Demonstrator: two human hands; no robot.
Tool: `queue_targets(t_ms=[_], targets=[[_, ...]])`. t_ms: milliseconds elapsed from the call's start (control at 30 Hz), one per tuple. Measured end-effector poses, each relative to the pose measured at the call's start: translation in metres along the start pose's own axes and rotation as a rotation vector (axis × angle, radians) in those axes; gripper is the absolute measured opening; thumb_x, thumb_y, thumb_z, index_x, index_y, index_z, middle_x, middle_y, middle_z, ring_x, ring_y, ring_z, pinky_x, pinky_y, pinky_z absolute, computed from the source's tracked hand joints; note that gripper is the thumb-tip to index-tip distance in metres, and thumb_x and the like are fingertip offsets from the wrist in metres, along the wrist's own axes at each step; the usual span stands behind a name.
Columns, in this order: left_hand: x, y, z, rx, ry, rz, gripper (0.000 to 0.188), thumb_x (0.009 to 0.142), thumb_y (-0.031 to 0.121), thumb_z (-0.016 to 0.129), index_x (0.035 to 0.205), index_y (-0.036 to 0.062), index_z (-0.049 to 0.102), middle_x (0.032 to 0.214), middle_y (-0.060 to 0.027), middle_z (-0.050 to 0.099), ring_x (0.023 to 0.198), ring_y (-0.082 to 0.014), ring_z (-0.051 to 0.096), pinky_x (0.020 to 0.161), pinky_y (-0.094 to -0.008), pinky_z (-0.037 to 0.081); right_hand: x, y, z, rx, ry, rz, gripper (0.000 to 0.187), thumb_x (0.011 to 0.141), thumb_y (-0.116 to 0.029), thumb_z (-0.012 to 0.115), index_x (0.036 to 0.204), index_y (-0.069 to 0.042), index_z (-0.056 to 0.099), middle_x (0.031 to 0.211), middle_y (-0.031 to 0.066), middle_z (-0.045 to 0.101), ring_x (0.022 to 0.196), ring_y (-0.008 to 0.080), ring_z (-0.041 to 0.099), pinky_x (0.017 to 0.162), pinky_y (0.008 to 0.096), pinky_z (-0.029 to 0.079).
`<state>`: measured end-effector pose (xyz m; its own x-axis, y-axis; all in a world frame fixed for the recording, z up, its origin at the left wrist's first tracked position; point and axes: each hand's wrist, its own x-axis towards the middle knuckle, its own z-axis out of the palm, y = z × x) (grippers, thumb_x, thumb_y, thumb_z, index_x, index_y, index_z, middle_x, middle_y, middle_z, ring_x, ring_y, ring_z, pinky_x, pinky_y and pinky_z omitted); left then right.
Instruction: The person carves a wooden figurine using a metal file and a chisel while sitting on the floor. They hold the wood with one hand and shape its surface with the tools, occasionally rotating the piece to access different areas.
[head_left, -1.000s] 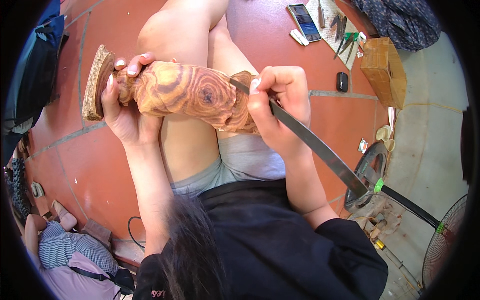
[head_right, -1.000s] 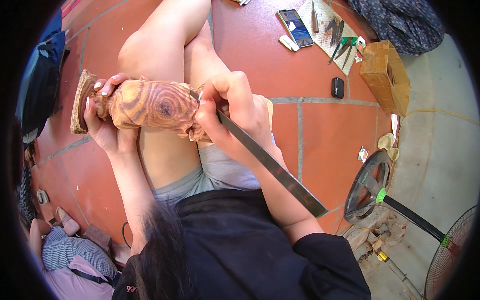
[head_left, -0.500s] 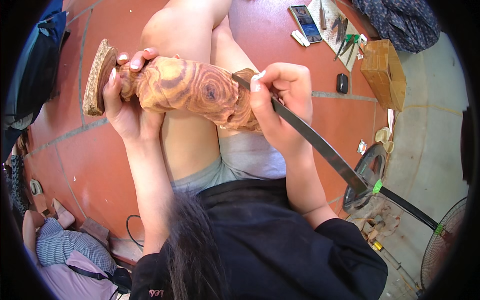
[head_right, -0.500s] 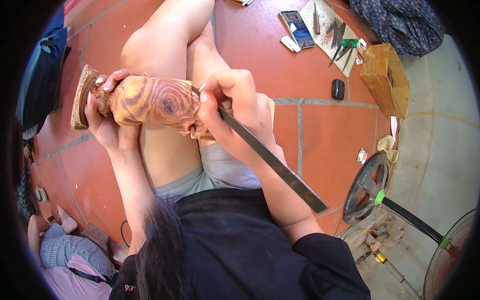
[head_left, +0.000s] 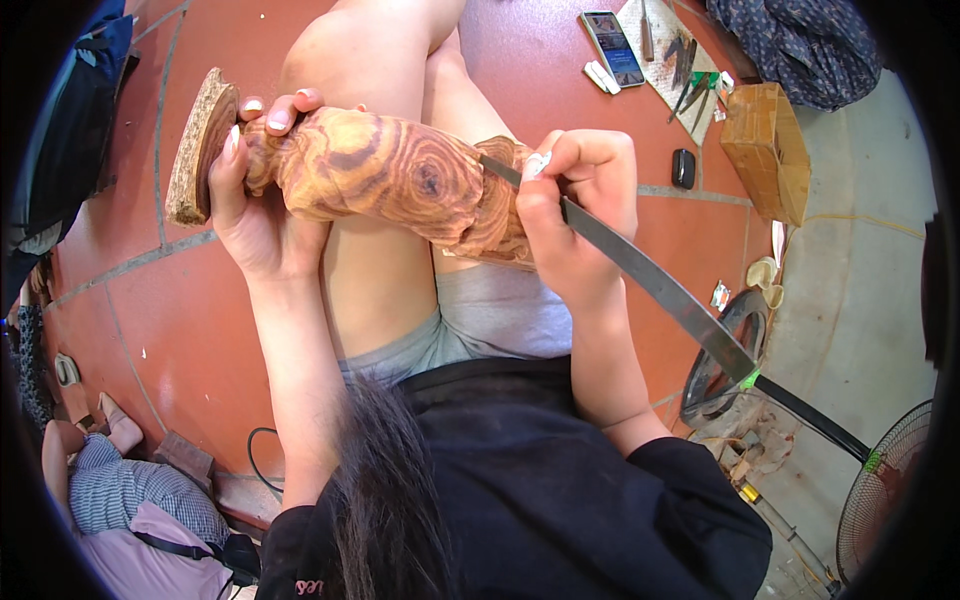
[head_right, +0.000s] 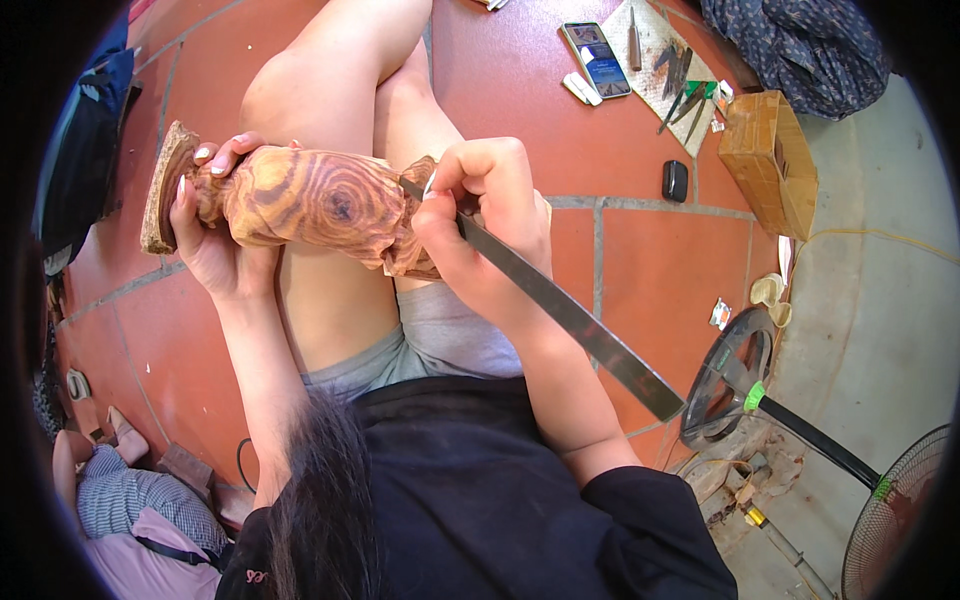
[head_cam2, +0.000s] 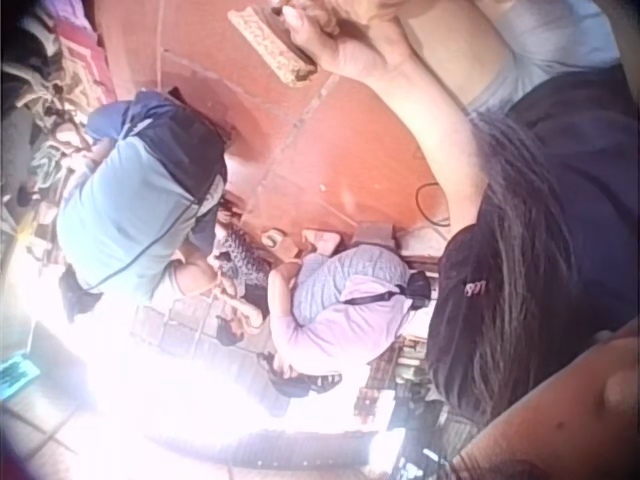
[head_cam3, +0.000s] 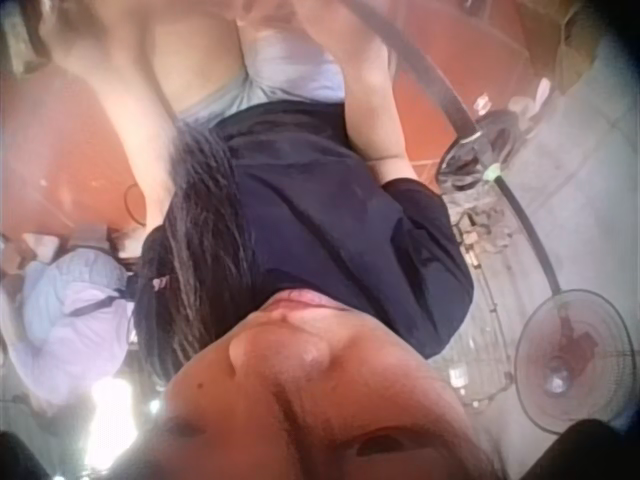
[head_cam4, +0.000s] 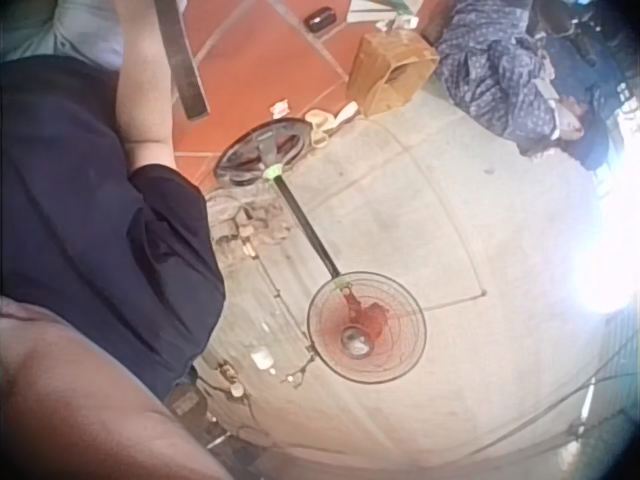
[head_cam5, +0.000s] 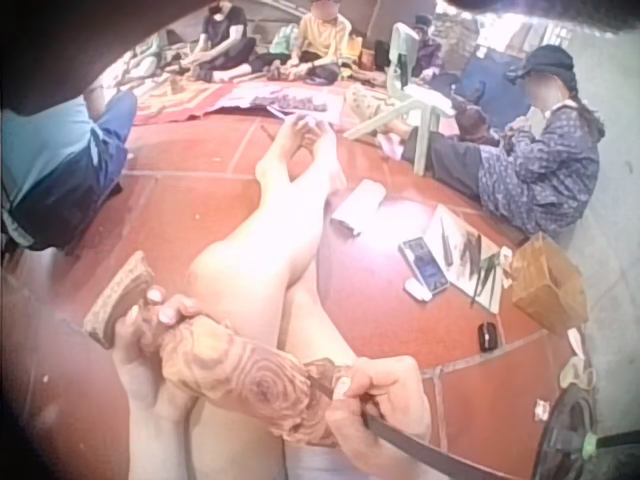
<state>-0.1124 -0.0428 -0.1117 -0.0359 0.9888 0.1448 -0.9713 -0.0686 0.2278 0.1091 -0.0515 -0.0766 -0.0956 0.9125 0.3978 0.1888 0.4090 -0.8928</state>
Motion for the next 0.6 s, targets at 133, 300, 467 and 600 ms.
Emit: queue_targets(t_ms=[133,300,467,600], targets=[[-0.0003,-0.0006,0.0,-0.01,0.01,0.002,0.025,0.088,0.021,0.059,0.107,0.0075,0.052,0.096,-0.0077,0.054,0.115,-0.0276,0.046,0.107,-0.0617,0.028,0.0042,-0.0073,0.003,-0.053,-0.024,0.042,0.018,0.082,0.003,0.058,0.094,-0.002,0.045,0.066,0.0045,0.056,0.053,0.0087,0.054,0.051,0.0231,0.045],[0.0,-0.0011,-0.0014,0.012,-0.016,0.002,0.025,0.089,0.021,0.058,0.109,0.0073,0.052,0.096,-0.0077,0.053,0.115,-0.0279,0.046,0.107,-0.0621,0.029,-0.0003,0.0005,-0.0004,0.003,0.017,-0.005,0.018,0.082,0.004,0.058,0.093,-0.002,0.045,0.066,0.0044,0.056,0.054,0.008,0.054,0.051,0.0228,0.045],[-0.0005,0.0,-0.0008,-0.019,-0.008,0.004,0.024,0.089,0.021,0.058,0.108,0.0076,0.052,0.096,-0.0075,0.053,0.114,-0.0277,0.046,0.106,-0.0625,0.03,0.0004,-0.0062,0.0009,0.003,-0.082,0.04,0.019,0.085,0.009,0.052,0.096,-0.001,0.04,0.076,0.004,0.051,0.059,0.0042,0.044,0.053,0.0188,0.038],[0.0,-0.0009,-0.001,0.014,-0.008,0.0,0.023,0.089,0.021,0.058,0.107,0.0075,0.052,0.096,-0.0074,0.053,0.114,-0.0276,0.046,0.106,-0.062,0.03,-0.0011,0.0008,0.0005,0.02,0.005,-0.017,0.018,0.082,0.004,0.058,0.092,-0.001,0.044,0.068,0.0033,0.055,0.055,0.0058,0.05,0.051,0.0214,0.043]])
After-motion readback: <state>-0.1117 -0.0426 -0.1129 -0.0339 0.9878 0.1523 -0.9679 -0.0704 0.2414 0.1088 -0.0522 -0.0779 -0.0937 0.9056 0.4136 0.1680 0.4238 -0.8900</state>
